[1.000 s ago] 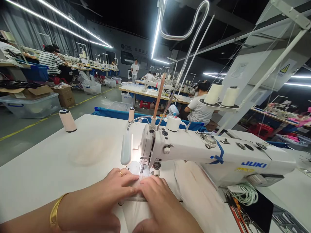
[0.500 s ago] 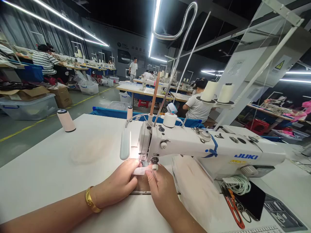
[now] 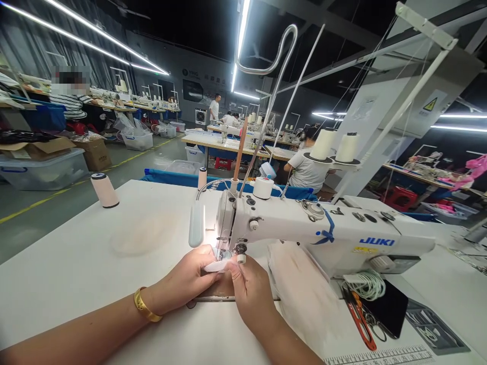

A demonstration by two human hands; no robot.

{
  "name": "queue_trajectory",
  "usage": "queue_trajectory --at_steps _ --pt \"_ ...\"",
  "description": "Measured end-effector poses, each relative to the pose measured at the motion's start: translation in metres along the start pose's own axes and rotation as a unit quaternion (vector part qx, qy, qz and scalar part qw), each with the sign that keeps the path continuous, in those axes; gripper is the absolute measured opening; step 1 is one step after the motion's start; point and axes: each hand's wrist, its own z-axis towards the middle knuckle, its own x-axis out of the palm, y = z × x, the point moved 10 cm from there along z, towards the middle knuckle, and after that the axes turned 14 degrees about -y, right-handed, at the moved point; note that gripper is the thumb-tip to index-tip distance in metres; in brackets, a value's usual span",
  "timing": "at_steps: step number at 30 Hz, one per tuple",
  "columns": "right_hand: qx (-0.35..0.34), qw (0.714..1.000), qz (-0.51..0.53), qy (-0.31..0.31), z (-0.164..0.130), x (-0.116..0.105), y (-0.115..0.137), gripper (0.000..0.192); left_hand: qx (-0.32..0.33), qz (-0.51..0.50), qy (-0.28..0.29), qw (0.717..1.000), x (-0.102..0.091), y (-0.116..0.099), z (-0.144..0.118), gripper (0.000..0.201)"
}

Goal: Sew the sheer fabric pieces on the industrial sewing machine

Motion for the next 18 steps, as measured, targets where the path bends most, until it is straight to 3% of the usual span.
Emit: queue_trajectory --at_steps 4,7,11,18 --pt "-0.047 0.998 -0.029 0.032 -0.003 0.001 0.006 0.036 0.053 0.008 -0.004 0.999 -0.001 -0.010 -0.005 0.039" --pt "-0.122 0.984 -0.060 0.118 -0.010 0.012 0.018 0.044 0.121 0.052 -0.009 0.991 0.002 -0.016 -0.020 0.042" --pt "-0.189 0.956 -0.084 0.207 -0.022 0.020 0.028 0.046 0.176 0.089 -0.002 0.980 0.007 -0.018 -0.041 0.030" --pt "-0.193 0.952 -0.107 0.212 -0.023 0.020 0.025 0.039 0.191 0.094 -0.020 0.977 0.005 -0.018 -0.040 0.026"
